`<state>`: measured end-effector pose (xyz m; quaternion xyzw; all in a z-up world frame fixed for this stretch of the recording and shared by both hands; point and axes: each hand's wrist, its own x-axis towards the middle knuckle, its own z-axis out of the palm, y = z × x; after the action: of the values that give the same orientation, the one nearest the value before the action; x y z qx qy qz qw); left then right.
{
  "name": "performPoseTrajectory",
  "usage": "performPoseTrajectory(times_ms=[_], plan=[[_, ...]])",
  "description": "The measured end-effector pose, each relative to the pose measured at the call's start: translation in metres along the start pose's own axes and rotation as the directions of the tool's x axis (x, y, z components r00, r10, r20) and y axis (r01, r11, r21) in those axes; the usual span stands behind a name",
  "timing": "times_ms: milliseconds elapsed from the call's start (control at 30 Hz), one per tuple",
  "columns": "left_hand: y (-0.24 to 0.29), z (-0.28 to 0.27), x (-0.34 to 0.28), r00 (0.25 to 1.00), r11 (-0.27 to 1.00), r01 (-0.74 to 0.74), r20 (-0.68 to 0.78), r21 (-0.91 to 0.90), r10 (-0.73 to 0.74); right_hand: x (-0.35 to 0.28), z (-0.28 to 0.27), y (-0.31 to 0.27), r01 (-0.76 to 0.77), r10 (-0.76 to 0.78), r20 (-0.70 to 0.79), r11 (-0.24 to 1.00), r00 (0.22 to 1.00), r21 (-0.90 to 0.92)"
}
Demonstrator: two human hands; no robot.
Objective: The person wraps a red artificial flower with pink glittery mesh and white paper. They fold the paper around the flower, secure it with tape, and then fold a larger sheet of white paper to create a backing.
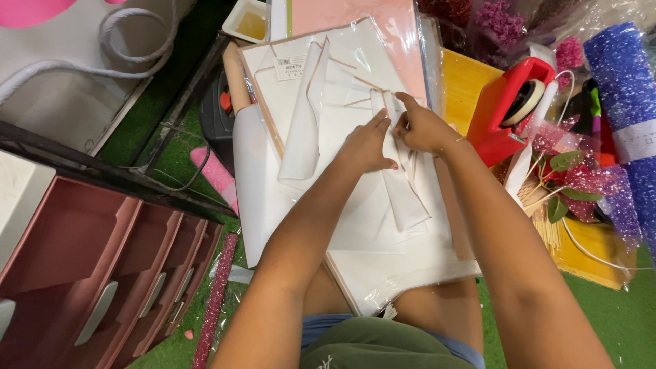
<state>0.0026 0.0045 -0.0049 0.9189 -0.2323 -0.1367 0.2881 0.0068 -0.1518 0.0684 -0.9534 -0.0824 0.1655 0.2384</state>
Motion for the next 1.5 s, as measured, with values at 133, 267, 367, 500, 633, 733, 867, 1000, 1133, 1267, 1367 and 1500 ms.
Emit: performPoseTrajectory(times_ms=[133,267,367,500,633,733,867,1000,1133,1267,1367,1500], plan=[[0.001,0.000,0.002,1.000,1.000,0.009,0.021,0.008,-0.009,0.028,0.011,0.016,0.006,0.001,0.043,0.987,0.999,-0.159],[0.000,0.000,0.004,1.000,1.000,0.014,0.019,0.007,-0.014,0.041,0.016,0.021,-0.034,0.035,-0.001,0.979,0.999,-0.203],[-0.002,0.004,0.005,1.000,1.000,0.016,0.009,0.006,-0.016,0.050,0.016,0.026,-0.069,0.066,-0.020,0.974,0.998,-0.217],[0.005,-0.006,-0.002,1.000,1.000,0.024,0.017,-0.001,-0.024,0.058,0.016,0.029,-0.126,0.122,-0.034,0.958,0.992,-0.257],[0.003,-0.001,0.002,1.000,0.999,0.014,0.009,-0.036,-0.014,0.034,-0.001,0.004,-0.205,0.195,-0.063,0.941,0.979,-0.270],[0.002,0.000,0.003,1.000,0.997,0.005,-0.012,-0.073,-0.006,0.023,-0.004,0.010,-0.229,0.213,-0.095,0.951,0.972,-0.208],[0.000,0.003,0.001,0.999,0.997,0.016,-0.026,-0.076,-0.018,0.022,0.007,0.068,-0.150,0.155,-0.262,0.988,0.953,0.038],[-0.001,0.001,0.002,1.000,0.998,0.008,-0.020,-0.067,-0.009,-0.030,0.004,0.110,0.105,0.192,-0.557,0.883,0.808,0.457],[-0.004,0.004,0.009,1.000,0.998,-0.016,-0.006,-0.062,0.016,-0.094,0.008,0.118,0.185,0.395,-0.719,0.791,0.572,0.583],[-0.005,0.006,0.009,1.000,0.998,-0.013,-0.019,-0.059,0.012,-0.100,-0.014,0.164,-0.090,0.503,-0.711,0.841,0.491,0.533],[-0.002,0.005,0.004,1.000,0.999,-0.021,-0.017,-0.045,0.020,-0.091,-0.026,0.192,-0.215,0.566,-0.642,0.812,0.517,0.542],[-0.006,0.009,0.008,0.999,0.999,-0.036,-0.014,-0.035,0.035,-0.073,-0.034,0.207,-0.251,0.668,-0.498,0.704,0.554,0.664]])
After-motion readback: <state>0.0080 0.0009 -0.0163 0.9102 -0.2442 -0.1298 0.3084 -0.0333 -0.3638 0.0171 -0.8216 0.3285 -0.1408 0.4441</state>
